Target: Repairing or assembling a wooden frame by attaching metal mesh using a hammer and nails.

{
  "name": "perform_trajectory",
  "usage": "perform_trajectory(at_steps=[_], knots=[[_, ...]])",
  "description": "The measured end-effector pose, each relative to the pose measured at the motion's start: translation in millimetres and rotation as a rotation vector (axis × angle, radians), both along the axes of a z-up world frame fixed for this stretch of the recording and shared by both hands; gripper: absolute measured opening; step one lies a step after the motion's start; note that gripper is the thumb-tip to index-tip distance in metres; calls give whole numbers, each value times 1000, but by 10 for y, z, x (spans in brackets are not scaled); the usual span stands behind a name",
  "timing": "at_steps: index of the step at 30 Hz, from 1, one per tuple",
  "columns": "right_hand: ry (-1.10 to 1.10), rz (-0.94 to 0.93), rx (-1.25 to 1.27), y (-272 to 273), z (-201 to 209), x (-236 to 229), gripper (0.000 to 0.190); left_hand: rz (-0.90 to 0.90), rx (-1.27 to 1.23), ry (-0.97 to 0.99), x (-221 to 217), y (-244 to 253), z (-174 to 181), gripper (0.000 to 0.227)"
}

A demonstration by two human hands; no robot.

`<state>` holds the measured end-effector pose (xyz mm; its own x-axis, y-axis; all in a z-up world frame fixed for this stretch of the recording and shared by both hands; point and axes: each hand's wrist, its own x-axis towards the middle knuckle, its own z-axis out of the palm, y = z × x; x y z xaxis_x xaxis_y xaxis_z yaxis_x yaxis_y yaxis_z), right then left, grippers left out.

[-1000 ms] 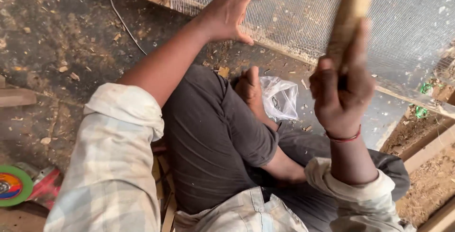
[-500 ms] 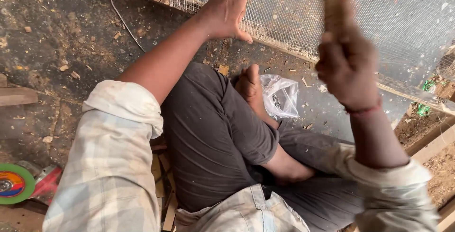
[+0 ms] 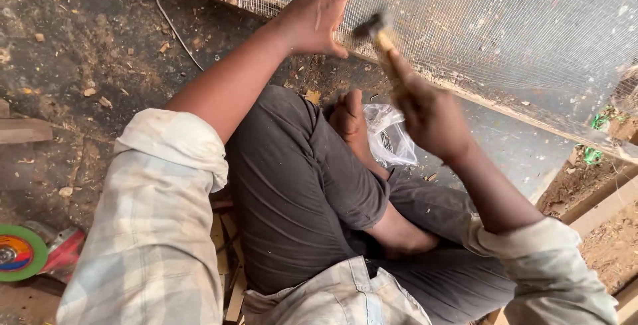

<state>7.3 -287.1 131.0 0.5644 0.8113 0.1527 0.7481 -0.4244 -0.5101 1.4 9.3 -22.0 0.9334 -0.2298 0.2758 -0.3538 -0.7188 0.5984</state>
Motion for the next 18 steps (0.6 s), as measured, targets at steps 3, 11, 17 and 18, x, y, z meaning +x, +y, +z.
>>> perform_trajectory(at_steps=[3,11,17,18], knots=[[379,-12,-35,147,269,-54,57,10,-27,63,21,6,-5,133],[56,-67,15,-58,-287,-110,63,13,69,-72,12,-5,-96,135],[129,-5,-95,-109,-34,-286,67,2,92,192,-30,-19,110,116],[120,-11,-74,-159,-1,-336,67,-3,112,182,6,-9,68,116]])
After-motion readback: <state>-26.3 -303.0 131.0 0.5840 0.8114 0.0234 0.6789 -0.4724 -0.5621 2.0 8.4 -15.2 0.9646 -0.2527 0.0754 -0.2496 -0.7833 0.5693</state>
